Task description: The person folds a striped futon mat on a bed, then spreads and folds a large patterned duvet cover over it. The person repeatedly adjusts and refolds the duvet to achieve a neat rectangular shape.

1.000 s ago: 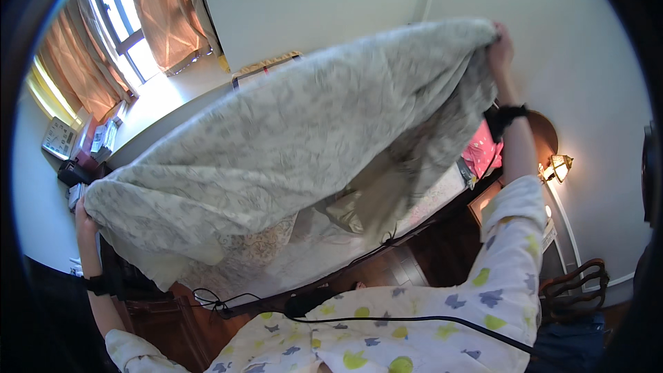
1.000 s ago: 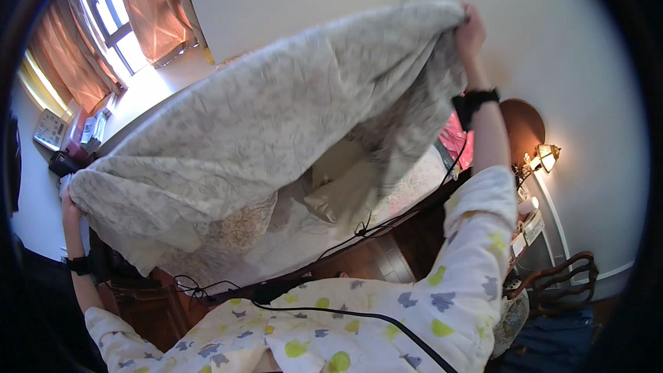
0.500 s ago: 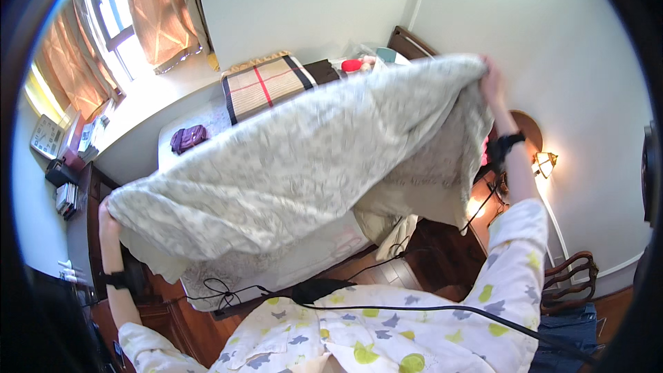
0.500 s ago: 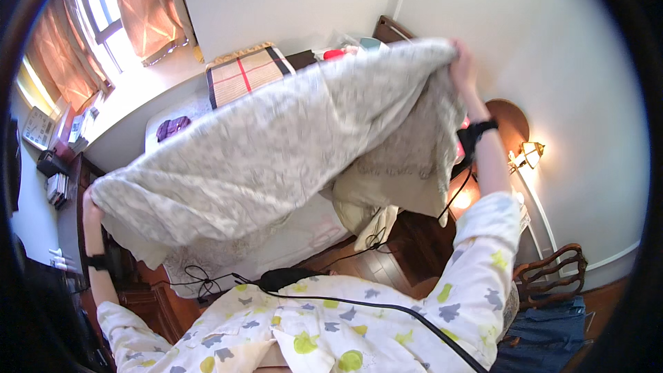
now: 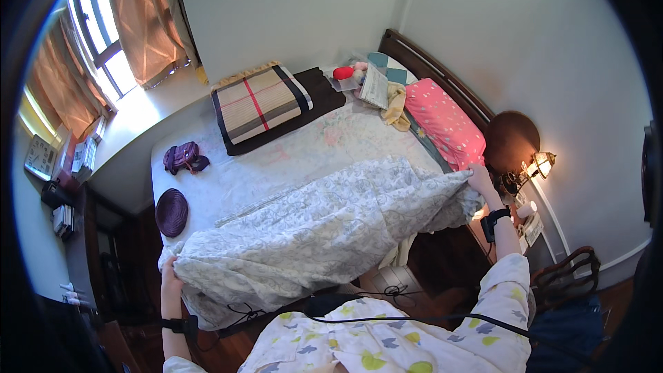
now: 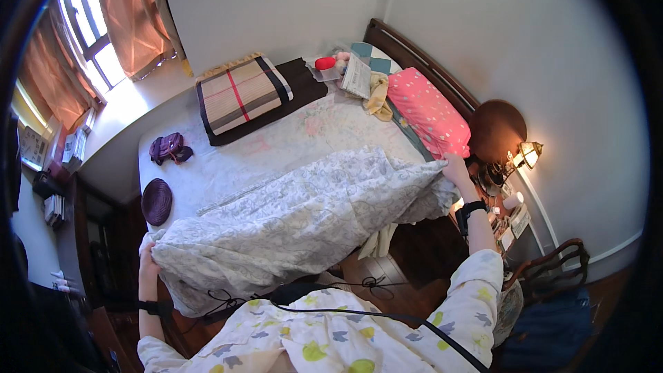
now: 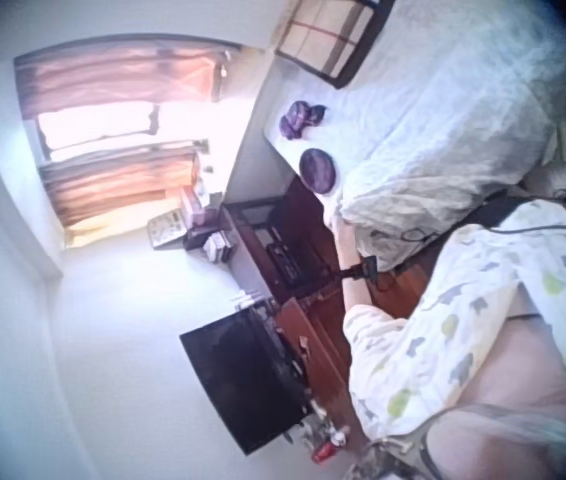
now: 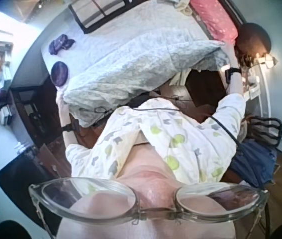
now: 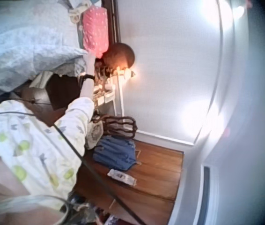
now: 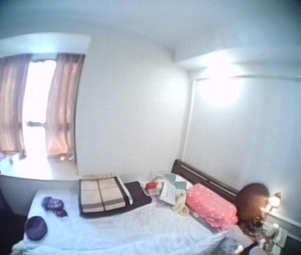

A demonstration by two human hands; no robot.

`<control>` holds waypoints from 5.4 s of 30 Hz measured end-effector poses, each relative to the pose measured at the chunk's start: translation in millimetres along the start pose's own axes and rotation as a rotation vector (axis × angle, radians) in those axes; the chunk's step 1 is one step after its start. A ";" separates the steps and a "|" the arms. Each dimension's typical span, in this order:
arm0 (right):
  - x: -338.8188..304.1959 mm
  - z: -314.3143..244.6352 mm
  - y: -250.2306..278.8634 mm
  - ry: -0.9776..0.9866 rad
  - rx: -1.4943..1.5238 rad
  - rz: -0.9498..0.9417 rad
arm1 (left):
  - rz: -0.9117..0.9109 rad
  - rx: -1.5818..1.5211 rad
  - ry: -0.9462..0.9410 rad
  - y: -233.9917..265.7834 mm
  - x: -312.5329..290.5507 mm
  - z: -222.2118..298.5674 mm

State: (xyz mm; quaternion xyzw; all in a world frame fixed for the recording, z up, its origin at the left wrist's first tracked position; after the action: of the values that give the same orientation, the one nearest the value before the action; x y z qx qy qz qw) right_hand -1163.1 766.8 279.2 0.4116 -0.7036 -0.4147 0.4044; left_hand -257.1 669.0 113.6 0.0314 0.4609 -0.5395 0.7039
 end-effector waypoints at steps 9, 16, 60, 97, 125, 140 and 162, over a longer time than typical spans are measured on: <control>126.7 32.6 -44.5 0.103 -0.143 -0.003 | 0.152 0.070 -0.116 -75.1 20.6 -15.5; 374.8 -56.6 78.4 0.257 -0.165 0.326 | 0.056 0.238 -0.751 -154.8 -65.7 214.7; 298.4 -88.3 -130.9 0.265 -0.025 -0.213 | 0.583 1.576 -0.596 -46.7 144.2 144.6; 208.6 -34.7 -186.3 0.148 0.133 -0.458 | 0.958 2.263 -0.457 -41.0 62.5 101.5; 518.0 -118.6 -55.2 0.212 -0.410 0.388 | 0.890 0.547 -1.039 -79.1 20.0 513.8; 511.6 -170.3 -112.3 0.118 -0.687 0.253 | 1.219 1.630 -0.408 52.8 57.1 433.1; 602.9 -242.3 -366.5 -0.402 0.848 -0.375 | 0.661 1.097 -1.134 -71.2 295.5 361.8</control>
State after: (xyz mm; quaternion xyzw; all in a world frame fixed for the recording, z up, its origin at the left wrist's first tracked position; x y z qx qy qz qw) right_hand -1054.5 38.4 160.3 0.5711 -0.7879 -0.2292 -0.0233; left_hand -92.8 227.6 151.5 0.2257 -0.3201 -0.3874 0.8346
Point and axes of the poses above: each hand's wrist, its own x-axis towards the middle knuckle, its own y-axis out of the back of the hand, z = x × y, the point moved 6 cm from there along x, towards the middle knuckle, and after that the axes turned 1 degree about -z, right-handed, at the moved point
